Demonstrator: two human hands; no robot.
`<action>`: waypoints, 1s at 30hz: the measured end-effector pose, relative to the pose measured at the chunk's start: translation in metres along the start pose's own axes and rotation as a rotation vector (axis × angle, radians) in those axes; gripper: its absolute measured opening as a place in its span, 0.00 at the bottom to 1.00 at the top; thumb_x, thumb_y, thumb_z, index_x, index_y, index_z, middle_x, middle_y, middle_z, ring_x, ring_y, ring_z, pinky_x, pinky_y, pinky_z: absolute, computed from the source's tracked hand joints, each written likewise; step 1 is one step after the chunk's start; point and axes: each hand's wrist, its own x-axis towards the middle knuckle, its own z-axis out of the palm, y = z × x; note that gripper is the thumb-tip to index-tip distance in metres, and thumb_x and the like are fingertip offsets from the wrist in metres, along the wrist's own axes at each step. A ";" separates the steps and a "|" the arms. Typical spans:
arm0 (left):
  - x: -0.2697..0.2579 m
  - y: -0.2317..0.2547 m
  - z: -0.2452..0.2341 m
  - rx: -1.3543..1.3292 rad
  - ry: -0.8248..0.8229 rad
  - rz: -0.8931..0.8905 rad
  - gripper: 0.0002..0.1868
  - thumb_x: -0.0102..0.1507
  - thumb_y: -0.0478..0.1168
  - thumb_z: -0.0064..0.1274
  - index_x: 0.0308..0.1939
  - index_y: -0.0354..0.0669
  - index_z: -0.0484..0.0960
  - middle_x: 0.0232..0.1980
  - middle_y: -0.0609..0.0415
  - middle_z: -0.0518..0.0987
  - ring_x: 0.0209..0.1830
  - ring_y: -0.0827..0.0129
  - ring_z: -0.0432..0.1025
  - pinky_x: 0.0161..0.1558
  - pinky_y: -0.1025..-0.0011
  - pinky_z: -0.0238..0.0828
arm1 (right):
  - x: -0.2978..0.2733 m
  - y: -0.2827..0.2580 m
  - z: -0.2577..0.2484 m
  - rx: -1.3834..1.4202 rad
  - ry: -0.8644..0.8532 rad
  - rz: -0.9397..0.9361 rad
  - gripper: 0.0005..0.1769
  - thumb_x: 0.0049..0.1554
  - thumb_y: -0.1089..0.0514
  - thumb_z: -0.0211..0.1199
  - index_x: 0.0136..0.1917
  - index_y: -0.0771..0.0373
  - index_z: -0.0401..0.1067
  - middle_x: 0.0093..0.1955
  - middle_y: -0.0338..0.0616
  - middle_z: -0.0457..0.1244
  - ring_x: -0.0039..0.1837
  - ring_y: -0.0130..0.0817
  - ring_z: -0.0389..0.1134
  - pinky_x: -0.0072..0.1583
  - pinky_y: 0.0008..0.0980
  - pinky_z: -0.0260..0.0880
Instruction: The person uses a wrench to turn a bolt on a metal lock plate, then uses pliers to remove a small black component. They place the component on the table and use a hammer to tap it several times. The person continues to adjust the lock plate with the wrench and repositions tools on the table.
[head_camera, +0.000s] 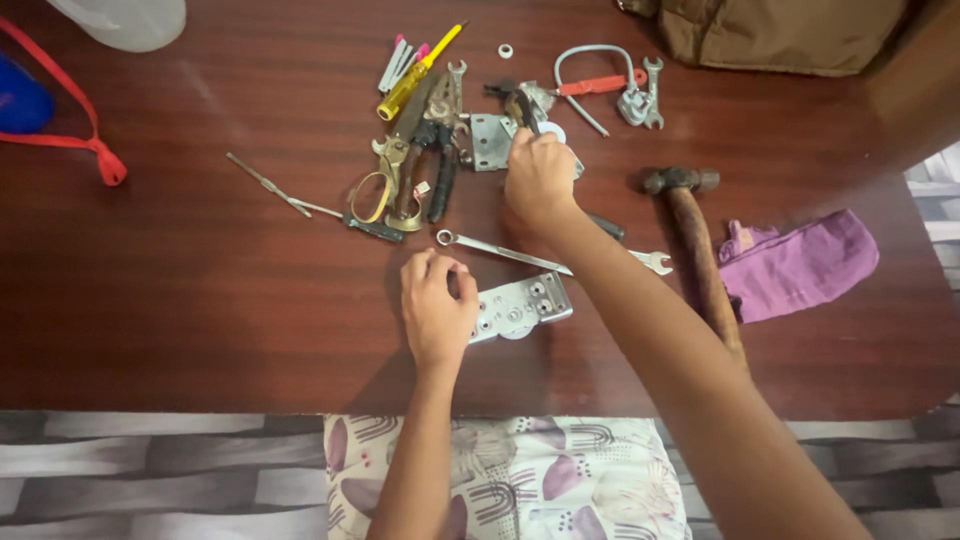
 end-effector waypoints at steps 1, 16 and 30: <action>0.000 0.001 0.002 0.002 0.003 0.001 0.04 0.61 0.37 0.55 0.36 0.40 0.80 0.51 0.45 0.77 0.59 0.48 0.70 0.57 0.53 0.68 | 0.001 0.002 -0.001 -0.014 -0.010 0.009 0.15 0.52 0.54 0.64 0.50 0.65 0.71 0.45 0.57 0.66 0.44 0.46 0.72 0.42 0.41 0.74; 0.001 0.003 -0.002 0.013 -0.018 -0.001 0.05 0.60 0.38 0.56 0.37 0.40 0.80 0.52 0.45 0.77 0.60 0.48 0.70 0.58 0.53 0.67 | 0.003 0.084 0.001 1.675 -0.500 0.649 0.15 0.67 0.48 0.62 0.46 0.61 0.72 0.52 0.59 0.61 0.47 0.35 0.59 0.47 0.38 0.60; 0.017 0.016 -0.013 -0.240 -0.086 -0.174 0.05 0.66 0.34 0.51 0.43 0.42 0.82 0.47 0.51 0.80 0.51 0.55 0.76 0.53 0.59 0.72 | -0.081 0.079 -0.019 2.360 -0.181 0.315 0.12 0.64 0.55 0.57 0.60 0.59 0.67 0.55 0.36 0.56 0.61 0.32 0.61 0.61 0.36 0.64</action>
